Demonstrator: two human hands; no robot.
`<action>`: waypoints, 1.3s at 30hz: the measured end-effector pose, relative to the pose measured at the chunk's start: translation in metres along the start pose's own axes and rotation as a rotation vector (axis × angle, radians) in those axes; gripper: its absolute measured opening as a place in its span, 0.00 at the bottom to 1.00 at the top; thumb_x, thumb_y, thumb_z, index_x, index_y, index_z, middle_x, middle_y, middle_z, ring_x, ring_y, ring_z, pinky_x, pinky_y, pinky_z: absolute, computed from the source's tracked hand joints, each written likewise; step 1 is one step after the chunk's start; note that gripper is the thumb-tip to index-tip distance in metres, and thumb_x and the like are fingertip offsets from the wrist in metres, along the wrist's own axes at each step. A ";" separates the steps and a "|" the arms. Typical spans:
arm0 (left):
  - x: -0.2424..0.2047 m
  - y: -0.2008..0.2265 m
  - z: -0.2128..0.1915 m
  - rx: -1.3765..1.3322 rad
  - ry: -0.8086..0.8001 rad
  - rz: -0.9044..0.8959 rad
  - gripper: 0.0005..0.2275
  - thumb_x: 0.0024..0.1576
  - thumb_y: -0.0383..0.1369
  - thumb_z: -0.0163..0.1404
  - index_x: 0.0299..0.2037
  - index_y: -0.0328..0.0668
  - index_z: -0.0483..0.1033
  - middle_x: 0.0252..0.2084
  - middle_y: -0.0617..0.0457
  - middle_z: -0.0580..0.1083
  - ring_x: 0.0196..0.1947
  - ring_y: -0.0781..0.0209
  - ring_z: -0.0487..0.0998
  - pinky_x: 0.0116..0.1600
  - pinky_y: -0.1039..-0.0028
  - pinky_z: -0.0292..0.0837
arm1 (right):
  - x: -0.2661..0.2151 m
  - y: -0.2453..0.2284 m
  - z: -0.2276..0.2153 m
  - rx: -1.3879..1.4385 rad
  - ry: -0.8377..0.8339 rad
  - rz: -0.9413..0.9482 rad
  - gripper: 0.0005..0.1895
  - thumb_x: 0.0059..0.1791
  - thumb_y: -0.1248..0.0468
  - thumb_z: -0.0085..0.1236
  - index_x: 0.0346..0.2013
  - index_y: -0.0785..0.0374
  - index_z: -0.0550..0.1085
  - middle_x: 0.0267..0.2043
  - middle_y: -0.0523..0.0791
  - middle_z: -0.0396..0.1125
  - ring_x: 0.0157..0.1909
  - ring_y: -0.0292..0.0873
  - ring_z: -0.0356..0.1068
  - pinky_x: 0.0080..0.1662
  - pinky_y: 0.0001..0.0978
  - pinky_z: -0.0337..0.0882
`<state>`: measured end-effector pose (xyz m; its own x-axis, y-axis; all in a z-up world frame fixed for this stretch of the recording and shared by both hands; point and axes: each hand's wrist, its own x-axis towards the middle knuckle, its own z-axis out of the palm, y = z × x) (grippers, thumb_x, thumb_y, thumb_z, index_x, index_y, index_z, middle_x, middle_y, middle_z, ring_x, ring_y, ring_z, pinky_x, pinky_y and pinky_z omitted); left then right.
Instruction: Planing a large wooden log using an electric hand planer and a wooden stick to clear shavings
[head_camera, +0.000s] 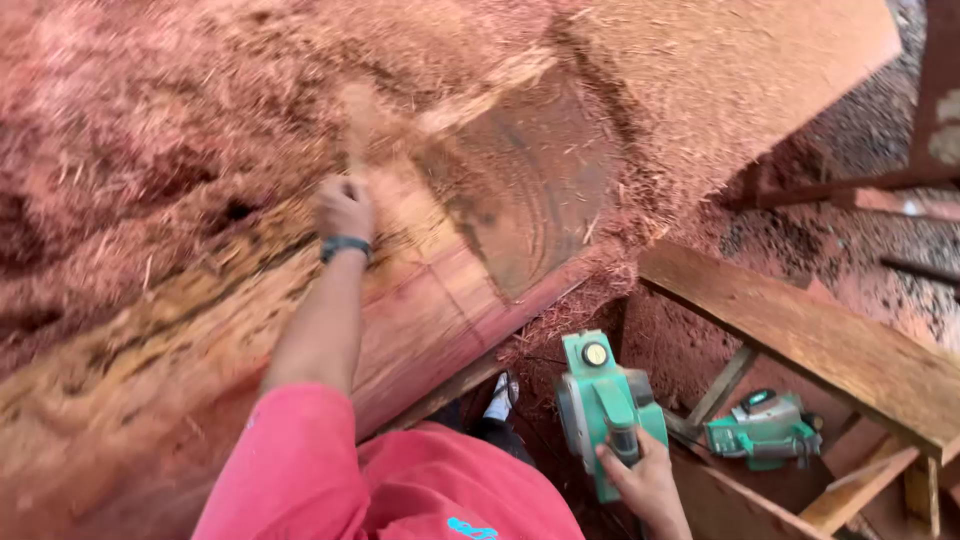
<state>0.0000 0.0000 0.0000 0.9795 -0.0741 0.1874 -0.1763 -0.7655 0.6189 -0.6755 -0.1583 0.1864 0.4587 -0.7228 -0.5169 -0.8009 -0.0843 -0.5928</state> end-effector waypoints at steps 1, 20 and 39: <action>0.011 -0.025 -0.017 0.012 0.014 -0.024 0.14 0.69 0.38 0.54 0.29 0.50 0.79 0.31 0.41 0.83 0.32 0.28 0.85 0.35 0.35 0.73 | 0.013 -0.010 0.002 -0.015 -0.023 -0.013 0.10 0.48 0.57 0.83 0.38 0.57 0.89 0.33 0.40 0.80 0.37 0.38 0.76 0.47 0.36 0.78; -0.299 -0.083 -0.143 0.411 0.448 -0.248 0.13 0.80 0.46 0.54 0.51 0.47 0.76 0.86 0.37 0.74 0.86 0.26 0.70 0.82 0.24 0.57 | 0.116 -0.015 0.107 0.185 -0.281 -0.347 0.08 0.48 0.64 0.82 0.31 0.59 0.85 0.22 0.43 0.76 0.27 0.35 0.69 0.32 0.35 0.70; -0.296 -0.083 -0.139 0.422 0.411 -0.314 0.11 0.76 0.46 0.57 0.49 0.50 0.77 0.86 0.39 0.75 0.86 0.28 0.71 0.82 0.28 0.58 | 0.192 -0.202 0.184 0.314 -0.333 -0.420 0.12 0.56 0.67 0.72 0.30 0.61 0.78 0.13 0.47 0.70 0.14 0.40 0.72 0.23 0.33 0.71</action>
<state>-0.2883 0.1741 -0.0011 0.8464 0.3786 0.3746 0.2462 -0.9018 0.3552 -0.3548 -0.1540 0.0931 0.8460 -0.4145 -0.3354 -0.3979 -0.0723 -0.9146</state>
